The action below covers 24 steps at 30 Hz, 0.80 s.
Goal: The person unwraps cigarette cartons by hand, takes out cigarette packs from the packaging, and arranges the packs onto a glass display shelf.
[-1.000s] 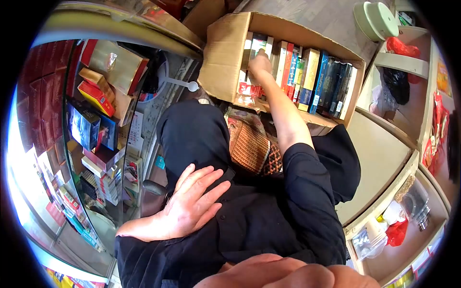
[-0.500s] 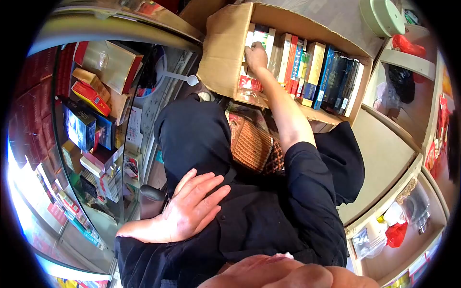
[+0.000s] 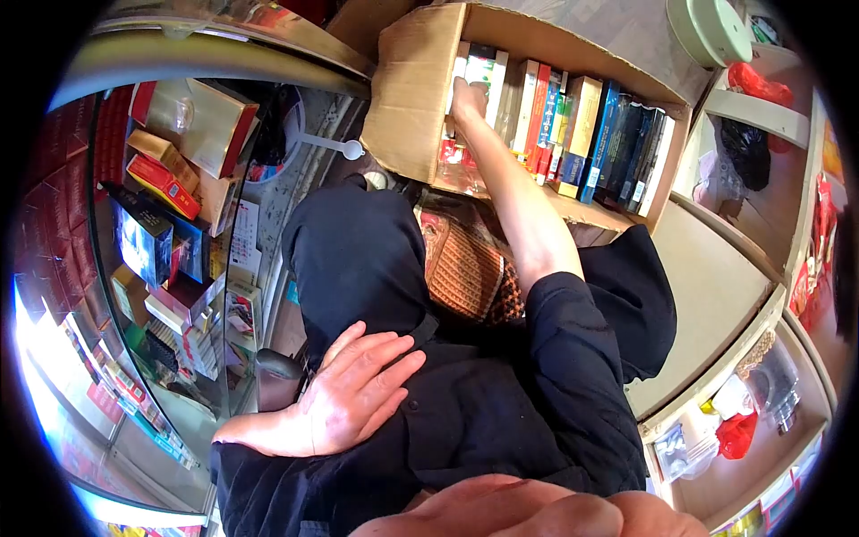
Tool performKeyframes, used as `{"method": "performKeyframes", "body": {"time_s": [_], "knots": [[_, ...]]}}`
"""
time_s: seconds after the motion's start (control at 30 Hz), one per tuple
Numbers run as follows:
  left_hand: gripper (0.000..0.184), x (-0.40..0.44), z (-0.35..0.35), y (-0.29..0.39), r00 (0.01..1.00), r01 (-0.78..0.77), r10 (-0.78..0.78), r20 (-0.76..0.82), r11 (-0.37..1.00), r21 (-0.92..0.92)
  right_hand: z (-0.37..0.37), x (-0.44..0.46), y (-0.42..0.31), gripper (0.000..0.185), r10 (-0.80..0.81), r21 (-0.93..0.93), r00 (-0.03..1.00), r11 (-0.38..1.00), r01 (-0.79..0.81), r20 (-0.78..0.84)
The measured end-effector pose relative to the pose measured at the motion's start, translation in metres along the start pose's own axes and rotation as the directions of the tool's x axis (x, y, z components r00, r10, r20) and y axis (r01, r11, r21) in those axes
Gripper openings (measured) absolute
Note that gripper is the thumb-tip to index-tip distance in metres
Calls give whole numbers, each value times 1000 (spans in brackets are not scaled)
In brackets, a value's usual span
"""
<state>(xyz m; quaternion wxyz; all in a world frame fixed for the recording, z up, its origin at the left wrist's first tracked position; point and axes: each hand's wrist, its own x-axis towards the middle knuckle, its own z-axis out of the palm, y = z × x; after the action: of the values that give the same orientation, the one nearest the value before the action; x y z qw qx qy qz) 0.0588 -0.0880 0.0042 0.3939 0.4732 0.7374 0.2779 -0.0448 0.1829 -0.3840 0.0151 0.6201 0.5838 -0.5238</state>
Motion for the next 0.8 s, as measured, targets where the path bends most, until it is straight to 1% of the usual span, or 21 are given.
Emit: {"method": "performKeyframes", "body": {"time_s": [0.07,0.13,0.17,0.2,0.27,0.33,0.4,0.47,0.5,0.53,0.6,0.63,0.67,0.7,0.73,0.77,0.8], "knots": [[50,0,0,0,1000,-6,6,5,1000,2,-3,5,7,60,28,-17,999,999,-28,16],[50,0,0,1,1000,-4,4,8,1000,-3,-6,9,10,59,75,-52,975,996,-66,209],[50,1,0,1,1000,-1,1,8,1000,-5,2,16,17,59,31,-113,987,994,-13,158],[50,1,0,0,1000,-1,1,7,1000,-3,6,25,21,59,30,-111,987,994,-12,159],[50,1,1,0,1000,-1,1,1,1000,-9,7,37,29,59,-25,-70,966,997,44,256],[50,0,1,0,1000,-4,4,5,1000,-14,-10,24,16,51,62,130,887,982,-136,458],[50,1,0,1,1000,-10,10,8,1000,-15,-17,16,6,41,67,72,914,992,-104,400],[49,0,0,1,1000,-16,16,13,1000,-15,-37,14,-8,37,100,140,781,962,-234,617],[49,-2,1,1,1000,-10,10,14,1000,-16,-44,16,-15,34,43,165,769,968,-191,637],[49,-2,1,0,1000,-12,13,14,1000,-21,-47,17,-24,34,23,182,782,968,-174,623],[50,-2,1,0,1000,-14,14,11,1000,-25,-70,-16,-58,36,-122,366,822,924,-111,556],[50,-2,1,0,1000,-14,15,14,1000,-25,-76,-9,-60,42,-146,397,726,899,-187,672],[50,-2,1,1,1000,-16,17,20,999,-28,-80,-2,-59,48,-139,268,747,962,-54,650],[50,-2,1,2,1000,-22,23,18,999,-31,-79,7,-46,50,-97,119,778,992,28,621],[49,-2,1,2,999,-17,19,28,999,-48,-76,16,-35,52,-67,-34,809,994,106,583],[48,-3,0,2,999,-10,12,40,998,-65,-85,-14,-40,49,-87,-162,842,966,202,532],[48,-3,0,3,999,-12,15,35,998,-63,-78,-15,-29,50,-17,-345,881,916,203,472]]}}
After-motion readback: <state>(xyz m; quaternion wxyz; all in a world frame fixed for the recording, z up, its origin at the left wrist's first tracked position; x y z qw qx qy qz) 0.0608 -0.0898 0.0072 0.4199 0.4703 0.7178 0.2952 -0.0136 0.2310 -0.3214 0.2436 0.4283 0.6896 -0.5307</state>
